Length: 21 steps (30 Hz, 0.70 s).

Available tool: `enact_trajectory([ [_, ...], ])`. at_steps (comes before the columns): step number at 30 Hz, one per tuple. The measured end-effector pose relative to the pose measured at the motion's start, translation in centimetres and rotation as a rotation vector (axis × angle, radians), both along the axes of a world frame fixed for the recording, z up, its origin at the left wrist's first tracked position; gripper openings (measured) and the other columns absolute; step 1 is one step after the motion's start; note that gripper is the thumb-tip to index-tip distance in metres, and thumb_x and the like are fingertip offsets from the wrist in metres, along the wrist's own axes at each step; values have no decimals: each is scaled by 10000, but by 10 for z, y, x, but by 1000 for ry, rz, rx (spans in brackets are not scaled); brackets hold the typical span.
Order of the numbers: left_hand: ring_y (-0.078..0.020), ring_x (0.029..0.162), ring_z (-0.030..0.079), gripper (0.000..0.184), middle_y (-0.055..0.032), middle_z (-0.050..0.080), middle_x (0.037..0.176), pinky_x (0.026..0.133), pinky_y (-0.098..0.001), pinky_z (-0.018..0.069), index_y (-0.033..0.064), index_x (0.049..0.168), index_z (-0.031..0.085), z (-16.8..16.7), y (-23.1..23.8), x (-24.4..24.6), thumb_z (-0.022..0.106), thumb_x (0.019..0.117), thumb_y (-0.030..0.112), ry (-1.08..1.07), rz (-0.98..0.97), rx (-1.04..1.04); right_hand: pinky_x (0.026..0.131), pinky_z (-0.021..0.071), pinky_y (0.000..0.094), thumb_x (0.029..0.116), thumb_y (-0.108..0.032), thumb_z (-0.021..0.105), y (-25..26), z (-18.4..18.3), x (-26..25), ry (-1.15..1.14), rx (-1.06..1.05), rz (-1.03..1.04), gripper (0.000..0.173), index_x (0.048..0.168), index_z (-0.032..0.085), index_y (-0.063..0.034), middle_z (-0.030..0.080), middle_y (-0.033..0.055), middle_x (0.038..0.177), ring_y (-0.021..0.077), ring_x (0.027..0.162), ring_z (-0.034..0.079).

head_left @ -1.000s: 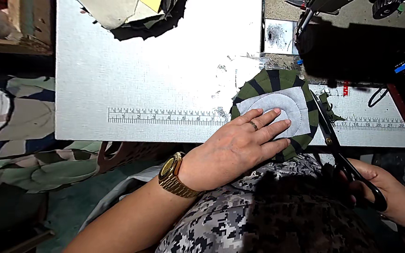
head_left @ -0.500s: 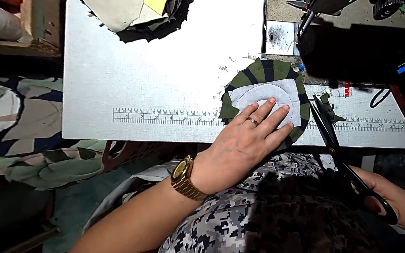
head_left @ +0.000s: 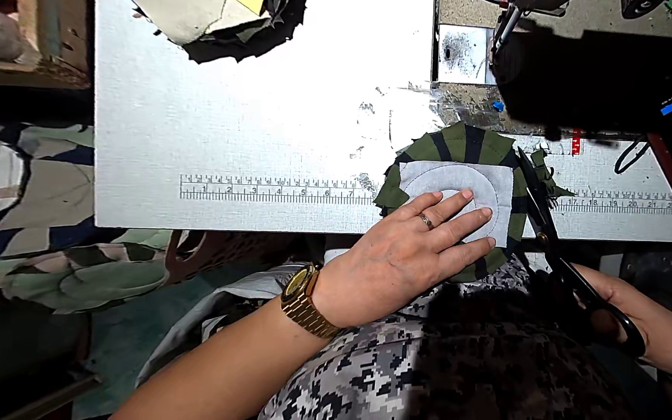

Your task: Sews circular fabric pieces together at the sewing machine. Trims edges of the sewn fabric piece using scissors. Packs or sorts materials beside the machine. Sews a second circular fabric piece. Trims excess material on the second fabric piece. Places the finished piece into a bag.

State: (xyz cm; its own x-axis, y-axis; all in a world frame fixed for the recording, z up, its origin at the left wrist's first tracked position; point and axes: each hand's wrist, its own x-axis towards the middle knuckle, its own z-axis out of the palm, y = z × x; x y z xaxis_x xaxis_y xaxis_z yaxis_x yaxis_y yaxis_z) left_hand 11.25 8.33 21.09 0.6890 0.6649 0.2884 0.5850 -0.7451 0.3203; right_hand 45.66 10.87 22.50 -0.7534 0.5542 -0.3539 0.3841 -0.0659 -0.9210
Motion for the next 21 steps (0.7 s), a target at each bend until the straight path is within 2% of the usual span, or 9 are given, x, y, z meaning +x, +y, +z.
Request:
enact_trajectory([
  [2, -358, 1444, 466, 381, -113, 567, 1501, 1149, -562, 407, 166, 1350, 655, -1, 0, 0, 505, 1014, 71, -17, -2, -2, 630, 507, 144, 911, -718, 550, -2, 0, -2, 23, -7, -52, 554, 1013, 633, -180, 612, -107, 827, -37, 739, 595],
  [5, -352, 1449, 462, 391, -115, 566, 1502, 1163, -564, 393, 166, 1353, 657, -2, -1, -1, 497, 1011, 61, -21, 9, 3, 592, 485, 132, 929, -680, 568, -7, -1, -3, 25, 40, -105, 492, 941, 625, -190, 586, -116, 783, -49, 696, 571],
  [9, -360, 1446, 462, 369, -135, 558, 1505, 1175, -578, 364, 151, 1329, 678, 0, -1, -4, 503, 1012, 78, 15, 69, 49, 558, 464, 111, 934, -650, 590, -11, 1, -3, 6, 73, -162, 458, 912, 625, -194, 569, -128, 744, -64, 652, 553],
  [13, -383, 1455, 443, 392, -167, 535, 1518, 1179, -599, 350, 150, 1365, 656, 3, -1, -5, 513, 1005, 88, 43, 115, 36, 562, 458, 106, 946, -627, 593, -13, 1, -2, 17, 68, -181, 431, 899, 624, -199, 568, -133, 738, -68, 652, 547],
  [18, -384, 1444, 458, 399, -166, 542, 1512, 1168, -597, 368, 150, 1351, 668, 6, 1, -7, 501, 999, 68, 52, 119, 30, 567, 471, 101, 947, -554, 635, -15, 1, -3, 7, 91, -212, 361, 891, 645, -197, 588, -134, 742, -69, 654, 564],
  [21, -390, 1436, 468, 388, -170, 551, 1502, 1161, -594, 383, 147, 1339, 676, 5, 1, -7, 507, 997, 77, 49, 123, 35, 568, 475, 103, 940, -571, 633, -16, 2, -3, -11, 79, -214, 372, 890, 642, -203, 594, -134, 743, -66, 655, 570],
])
